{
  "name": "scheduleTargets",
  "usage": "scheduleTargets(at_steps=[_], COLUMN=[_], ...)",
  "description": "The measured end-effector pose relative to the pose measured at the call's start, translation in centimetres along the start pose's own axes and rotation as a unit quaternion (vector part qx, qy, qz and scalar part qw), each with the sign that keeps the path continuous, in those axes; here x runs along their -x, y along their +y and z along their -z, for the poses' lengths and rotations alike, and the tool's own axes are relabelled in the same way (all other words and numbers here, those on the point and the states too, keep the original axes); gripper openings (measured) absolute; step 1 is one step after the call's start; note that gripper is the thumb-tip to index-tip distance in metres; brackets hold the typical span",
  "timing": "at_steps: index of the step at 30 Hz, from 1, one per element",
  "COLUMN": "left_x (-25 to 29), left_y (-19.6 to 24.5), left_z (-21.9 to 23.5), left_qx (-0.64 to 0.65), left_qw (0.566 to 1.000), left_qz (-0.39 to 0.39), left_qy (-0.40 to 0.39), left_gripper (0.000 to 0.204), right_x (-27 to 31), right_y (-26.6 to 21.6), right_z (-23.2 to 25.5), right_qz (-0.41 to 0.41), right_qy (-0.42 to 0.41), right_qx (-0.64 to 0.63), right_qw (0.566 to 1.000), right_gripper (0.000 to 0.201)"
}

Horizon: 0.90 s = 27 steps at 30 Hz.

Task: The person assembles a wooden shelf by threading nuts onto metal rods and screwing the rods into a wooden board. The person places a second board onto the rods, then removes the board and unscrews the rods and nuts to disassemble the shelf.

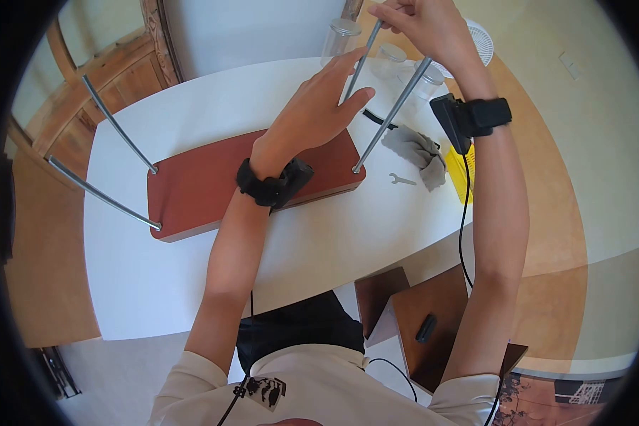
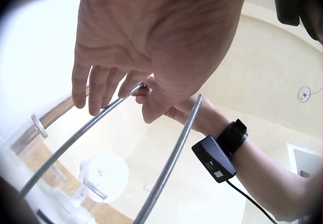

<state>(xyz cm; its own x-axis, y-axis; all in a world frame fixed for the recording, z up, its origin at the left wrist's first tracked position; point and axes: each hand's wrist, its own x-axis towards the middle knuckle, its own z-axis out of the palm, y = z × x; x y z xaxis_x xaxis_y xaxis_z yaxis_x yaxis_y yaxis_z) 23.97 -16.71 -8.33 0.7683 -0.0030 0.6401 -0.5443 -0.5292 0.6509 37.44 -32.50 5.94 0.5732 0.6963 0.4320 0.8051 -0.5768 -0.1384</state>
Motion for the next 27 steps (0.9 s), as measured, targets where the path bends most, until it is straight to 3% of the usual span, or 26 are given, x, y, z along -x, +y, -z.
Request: scheduleTargets(at_steps=[1, 3, 4, 6, 7, 9, 13, 16, 18, 24, 27], left_x=[0.0, 0.1, 0.1, 0.2, 0.2, 0.3, 0.2, 0.2, 0.3, 0.3, 0.2], left_y=[0.0, 0.1, 0.1, 0.1, 0.2, 0.2, 0.2, 0.1, 0.2, 0.3, 0.1], left_z=[0.0, 0.1, 0.2, 0.3, 0.4, 0.5, 0.5, 0.4, 0.3, 0.7, 0.5], left_qx=[0.0, 0.0, 0.0, -0.006, -0.006, 0.001, 0.002, -0.002, 0.004, 0.003, 0.004], left_qw=[1.0, 1.0, 1.0, 1.0, 1.0, 1.0, 1.0, 1.0, 1.0, 1.0, 1.0], left_qz=[-0.001, -0.003, -0.003, -0.01, -0.008, 0.0, 0.001, -0.015, -0.006, -0.001, -0.008], left_qy=[0.002, 0.006, 0.008, 0.01, 0.011, 0.004, 0.002, 0.013, 0.014, 0.007, 0.002], left_gripper=[0.061, 0.061, 0.061, 0.062, 0.062, 0.062, 0.062, 0.062, 0.061, 0.06, 0.06], right_x=[-0.1, -0.1, -0.2, -0.1, 0.2, 0.9, 1.0, 0.4, 0.3, 1.7, 1.2], right_y=[-1.2, -3.8, -3.2, -1.3, -1.4, -1.6, -0.8, -1.5, -3.0, -2.7, -1.3], right_z=[0.1, 0.4, 0.4, 0.2, 0.2, 0.2, 0.6, 1.2, 1.3, 0.8, 0.9], right_qz=[0.001, -0.126, -0.124, -0.027, -0.026, 0.037, 0.019, -0.009, -0.119, -0.024, 0.009], right_qy=[0.001, -0.017, -0.017, 0.005, 0.003, 0.018, 0.009, -0.029, -0.049, 0.019, -0.006], right_qx=[0.001, 0.147, 0.147, 0.028, 0.028, -0.092, -0.133, -0.059, 0.063, -0.124, -0.115], right_qw=[1.0, 0.981, 0.981, 0.999, 0.999, 0.995, 0.991, 0.998, 0.99, 0.992, 0.993], right_gripper=[0.042, 0.048, 0.048, 0.052, 0.052, 0.052, 0.05, 0.049, 0.05, 0.049, 0.049])
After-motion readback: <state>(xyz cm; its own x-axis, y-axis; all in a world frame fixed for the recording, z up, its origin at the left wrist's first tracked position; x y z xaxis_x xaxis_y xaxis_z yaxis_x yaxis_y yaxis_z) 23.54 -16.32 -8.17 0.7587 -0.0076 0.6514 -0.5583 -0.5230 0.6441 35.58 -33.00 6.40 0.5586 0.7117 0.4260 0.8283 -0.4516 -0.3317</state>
